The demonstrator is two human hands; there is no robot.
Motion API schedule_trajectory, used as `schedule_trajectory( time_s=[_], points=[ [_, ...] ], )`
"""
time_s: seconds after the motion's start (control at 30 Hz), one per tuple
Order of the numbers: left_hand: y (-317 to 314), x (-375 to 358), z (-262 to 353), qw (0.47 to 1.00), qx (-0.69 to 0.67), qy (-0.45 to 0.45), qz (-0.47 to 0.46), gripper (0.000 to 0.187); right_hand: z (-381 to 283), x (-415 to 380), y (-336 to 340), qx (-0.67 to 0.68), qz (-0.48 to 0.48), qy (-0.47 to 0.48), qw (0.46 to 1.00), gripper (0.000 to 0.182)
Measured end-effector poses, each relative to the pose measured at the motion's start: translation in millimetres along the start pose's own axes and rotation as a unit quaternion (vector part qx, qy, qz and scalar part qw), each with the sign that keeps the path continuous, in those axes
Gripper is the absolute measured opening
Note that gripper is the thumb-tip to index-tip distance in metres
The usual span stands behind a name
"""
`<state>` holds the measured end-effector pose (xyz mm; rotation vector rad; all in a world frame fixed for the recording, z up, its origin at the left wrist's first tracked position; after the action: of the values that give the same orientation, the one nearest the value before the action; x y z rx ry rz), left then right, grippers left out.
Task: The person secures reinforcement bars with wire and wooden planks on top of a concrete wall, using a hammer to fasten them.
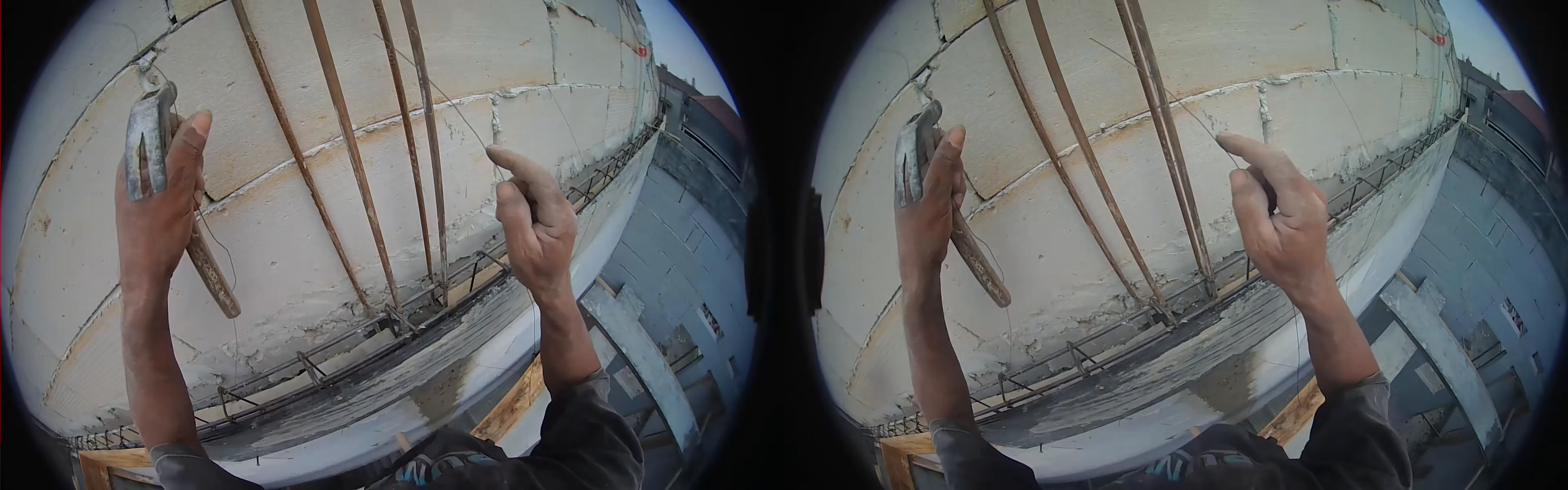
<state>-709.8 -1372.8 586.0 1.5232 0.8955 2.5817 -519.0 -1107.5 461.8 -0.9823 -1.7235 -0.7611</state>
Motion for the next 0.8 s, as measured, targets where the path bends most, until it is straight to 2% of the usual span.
schedule_trajectory(
  time_s=[0.1, 0.2, 0.33, 0.43, 0.53, 0.63, 0.8],
  points=[
    [-27.6, 17.7, 4.5, 0.998, 0.039, -0.034, -0.022, 0.044, -25.9, 14.3, -50.9, -0.054, -0.008, 0.026, 0.998, 0.031],
    [-53.7, 23.6, 12.4, 0.995, -0.009, -0.081, -0.057, 0.047, -24.7, 16.4, -90.2, -0.144, -0.008, 0.022, 0.989, 0.029],
    [-70.9, 39.1, 10.9, 0.99, -0.042, -0.116, -0.071, 0.048, -18.9, 20.3, -102.4, -0.205, -0.024, -0.007, 0.978, 0.03],
    [-72.0, 41.4, 21.0, 0.987, -0.036, -0.134, -0.077, 0.043, 3.9, 15.6, -114.9, -0.128, -0.063, -0.132, 0.981, 0.03],
    [-73.6, 50.1, 32.0, 0.982, -0.003, -0.179, -0.066, 0.037, 9.5, 14.8, -117.6, -0.037, -0.017, -0.197, 0.98, 0.027],
    [-74.3, 51.0, 42.1, 0.982, 0.037, -0.168, -0.073, 0.032, 13.8, 15.8, -120.2, 0.004, 0.019, -0.228, 0.974, 0.028],
    [-84.4, 59.0, 39.1, 0.982, 0.072, -0.153, -0.086, 0.029, 15.4, 21.5, -119.2, -0.022, 0.044, -0.206, 0.977, 0.028]
  ],
)
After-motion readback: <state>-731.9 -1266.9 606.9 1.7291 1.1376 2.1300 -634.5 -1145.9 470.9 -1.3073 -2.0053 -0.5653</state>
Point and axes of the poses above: each hand's wrist, its own x-axis towards the middle knuckle, its own y-axis out of the back of the hand, z = x × y, the point moved 9 cm from there along x, towards the middle knuckle, and after that the axes turned 2 degrees about x, right-handed, at the moved point
